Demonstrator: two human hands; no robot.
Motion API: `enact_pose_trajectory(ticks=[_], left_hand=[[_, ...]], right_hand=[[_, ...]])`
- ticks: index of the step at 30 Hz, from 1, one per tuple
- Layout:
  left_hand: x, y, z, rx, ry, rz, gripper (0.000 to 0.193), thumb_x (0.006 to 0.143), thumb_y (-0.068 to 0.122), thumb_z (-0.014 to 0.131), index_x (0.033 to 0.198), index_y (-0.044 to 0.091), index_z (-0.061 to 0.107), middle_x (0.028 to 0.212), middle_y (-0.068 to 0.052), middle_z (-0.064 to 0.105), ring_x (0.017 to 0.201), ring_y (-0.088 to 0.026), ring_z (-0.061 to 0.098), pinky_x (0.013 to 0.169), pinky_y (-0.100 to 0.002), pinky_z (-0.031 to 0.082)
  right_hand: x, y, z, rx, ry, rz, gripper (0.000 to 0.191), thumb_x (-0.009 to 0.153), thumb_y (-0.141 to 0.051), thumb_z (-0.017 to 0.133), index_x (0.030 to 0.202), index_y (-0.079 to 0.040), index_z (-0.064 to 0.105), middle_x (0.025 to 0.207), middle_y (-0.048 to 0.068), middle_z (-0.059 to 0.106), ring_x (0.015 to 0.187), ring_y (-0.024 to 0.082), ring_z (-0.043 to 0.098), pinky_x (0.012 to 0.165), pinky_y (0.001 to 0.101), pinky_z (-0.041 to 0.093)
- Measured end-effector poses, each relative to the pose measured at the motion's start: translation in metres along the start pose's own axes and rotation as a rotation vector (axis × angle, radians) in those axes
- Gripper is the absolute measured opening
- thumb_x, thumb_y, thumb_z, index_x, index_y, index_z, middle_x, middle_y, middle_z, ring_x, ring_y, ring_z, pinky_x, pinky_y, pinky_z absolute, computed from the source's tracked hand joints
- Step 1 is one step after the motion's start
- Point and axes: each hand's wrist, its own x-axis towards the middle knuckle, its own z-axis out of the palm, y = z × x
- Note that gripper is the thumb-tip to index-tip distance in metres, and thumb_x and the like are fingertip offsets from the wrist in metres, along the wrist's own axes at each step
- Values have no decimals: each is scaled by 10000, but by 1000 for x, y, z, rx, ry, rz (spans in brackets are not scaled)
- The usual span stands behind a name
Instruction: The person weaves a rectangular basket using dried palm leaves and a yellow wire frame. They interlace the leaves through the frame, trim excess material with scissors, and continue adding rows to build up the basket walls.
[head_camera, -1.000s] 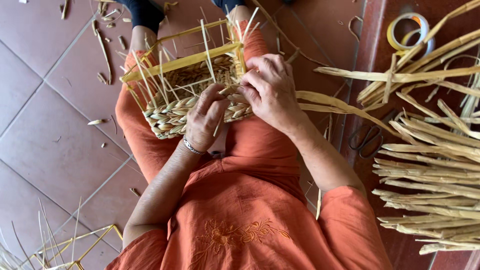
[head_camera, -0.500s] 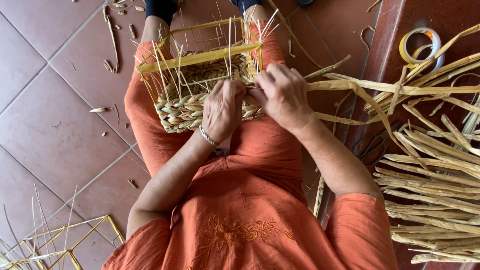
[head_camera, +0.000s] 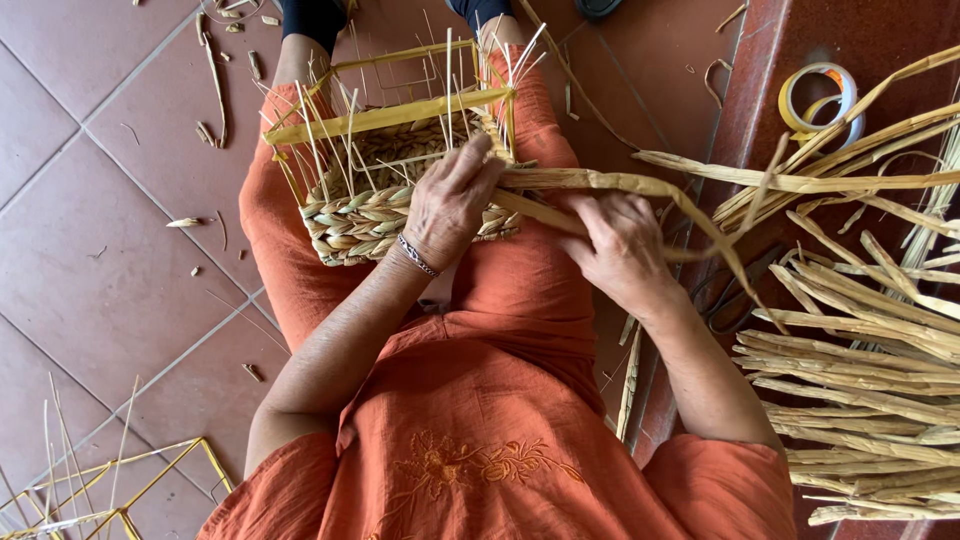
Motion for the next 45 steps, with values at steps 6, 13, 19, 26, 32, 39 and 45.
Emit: enact_pose_trajectory(ticks=[6,13,19,26,32,39,45], left_hand=[[-5,7,-4,39,-206,-33,475,862,4,612,1336,8,580,1169,-159,643,1010,-283,642,860,-391,580],[-6,10,25,100,-136,24,198,1043,47,654,1221,101,587,950,-100,685,773,-186,645,563,-283,557],[-11,-3,32,-341,149,-280,301,1071,64,610,1305,66,422,706,-35,637,528,-143,599,437,-340,471],[2,1,44,-43,-39,-347,402,1062,111,566,1417,57,385,690,-61,630,469,-171,609,375,-333,476],[7,15,34,26,-232,-318,451,1015,418,550,1230,22,544,728,-168,664,401,-231,602,312,-375,468],[31,-1,17,2,-520,-308,498,1070,606,523,999,138,678,729,-126,724,560,-206,623,534,-365,495],[-6,26,-26,-185,-89,-165,427,940,203,733,1309,-6,691,1238,-244,685,448,-177,632,340,-313,481]], right_hand=[[-50,5,-77,8,15,131,260,890,-242,882,1035,-70,751,837,61,733,613,135,641,518,265,469],[-33,-13,-126,-594,501,109,253,885,-263,935,1022,-115,783,973,88,671,1061,271,555,967,514,416],[3,-37,-72,-68,512,-233,177,965,-15,840,1073,-78,715,1112,73,695,1073,280,663,962,385,545],[111,34,26,1158,-110,307,139,1005,10,647,1141,-18,633,1014,80,728,841,153,736,731,292,620],[109,53,60,1443,-170,419,156,971,19,617,1060,-64,518,1023,28,669,681,119,663,604,262,551],[115,58,72,1360,-172,340,209,990,54,626,1014,-81,468,978,133,716,647,50,499,552,215,436],[91,59,86,1327,98,348,251,957,90,581,917,-95,417,981,128,696,602,66,585,497,234,535]])
